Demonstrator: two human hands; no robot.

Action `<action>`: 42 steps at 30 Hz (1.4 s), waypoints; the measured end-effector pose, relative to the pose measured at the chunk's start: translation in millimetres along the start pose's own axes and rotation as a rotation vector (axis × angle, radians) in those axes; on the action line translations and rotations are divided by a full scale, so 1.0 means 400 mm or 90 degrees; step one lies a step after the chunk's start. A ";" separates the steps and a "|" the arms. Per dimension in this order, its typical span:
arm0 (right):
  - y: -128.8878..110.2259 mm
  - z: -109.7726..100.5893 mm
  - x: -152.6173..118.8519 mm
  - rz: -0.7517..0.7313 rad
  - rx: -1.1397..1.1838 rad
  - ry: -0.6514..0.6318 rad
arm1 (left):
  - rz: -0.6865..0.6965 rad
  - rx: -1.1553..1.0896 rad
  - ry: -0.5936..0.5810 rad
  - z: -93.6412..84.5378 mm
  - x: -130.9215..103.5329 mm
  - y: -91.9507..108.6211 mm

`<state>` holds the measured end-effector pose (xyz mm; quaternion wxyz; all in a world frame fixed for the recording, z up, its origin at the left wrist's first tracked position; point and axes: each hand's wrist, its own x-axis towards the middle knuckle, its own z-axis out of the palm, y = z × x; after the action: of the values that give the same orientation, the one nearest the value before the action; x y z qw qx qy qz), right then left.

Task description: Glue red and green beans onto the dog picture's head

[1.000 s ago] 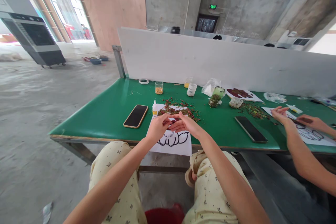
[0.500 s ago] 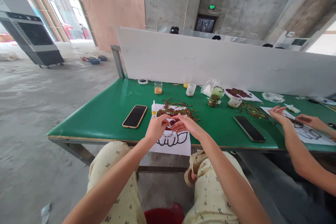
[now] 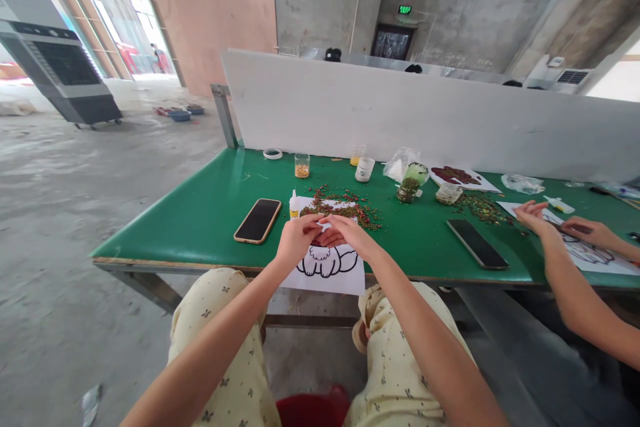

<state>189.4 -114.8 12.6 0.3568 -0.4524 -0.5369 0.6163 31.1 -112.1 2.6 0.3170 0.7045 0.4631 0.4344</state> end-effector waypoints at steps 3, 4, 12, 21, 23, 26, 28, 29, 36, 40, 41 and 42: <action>0.003 0.010 0.014 -0.007 0.010 0.002 | -0.009 -0.075 0.000 0.000 0.003 0.001; 0.005 0.012 0.019 -0.009 0.014 0.004 | -0.014 -0.112 0.003 0.000 0.004 -0.001; 0.015 0.008 0.036 -0.080 0.029 0.101 | -0.115 -0.368 0.044 -0.014 0.010 0.006; 0.007 -0.003 0.019 -0.136 0.001 0.108 | -0.247 -0.567 0.025 -0.027 0.008 0.019; 0.009 -0.001 0.016 -0.196 -0.047 0.102 | -0.254 -0.577 0.018 -0.025 0.008 0.020; 0.010 0.002 0.009 -0.242 -0.112 0.076 | -0.260 -0.563 0.007 -0.022 0.007 0.019; 0.011 0.005 0.007 -0.244 -0.139 0.061 | -0.259 -0.551 0.001 -0.019 0.007 0.017; 0.012 0.005 0.007 -0.242 -0.148 0.057 | -0.256 -0.548 -0.001 -0.019 0.007 0.016; 0.017 0.007 0.013 -0.237 -0.180 0.054 | -0.249 -0.545 -0.008 -0.015 0.008 0.014; 0.019 0.008 0.013 -0.230 -0.175 0.043 | -0.236 -0.539 -0.005 -0.014 0.008 0.016; 0.020 0.008 0.013 -0.229 -0.175 0.040 | -0.235 -0.536 -0.006 -0.014 0.008 0.017; 0.020 0.008 0.014 -0.228 -0.176 0.039 | -0.234 -0.533 -0.008 -0.014 0.007 0.017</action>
<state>185.0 -112.1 3.8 0.4113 -0.4130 -0.6770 0.4493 29.3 -111.7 11.8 0.6489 0.4250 0.3629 0.5163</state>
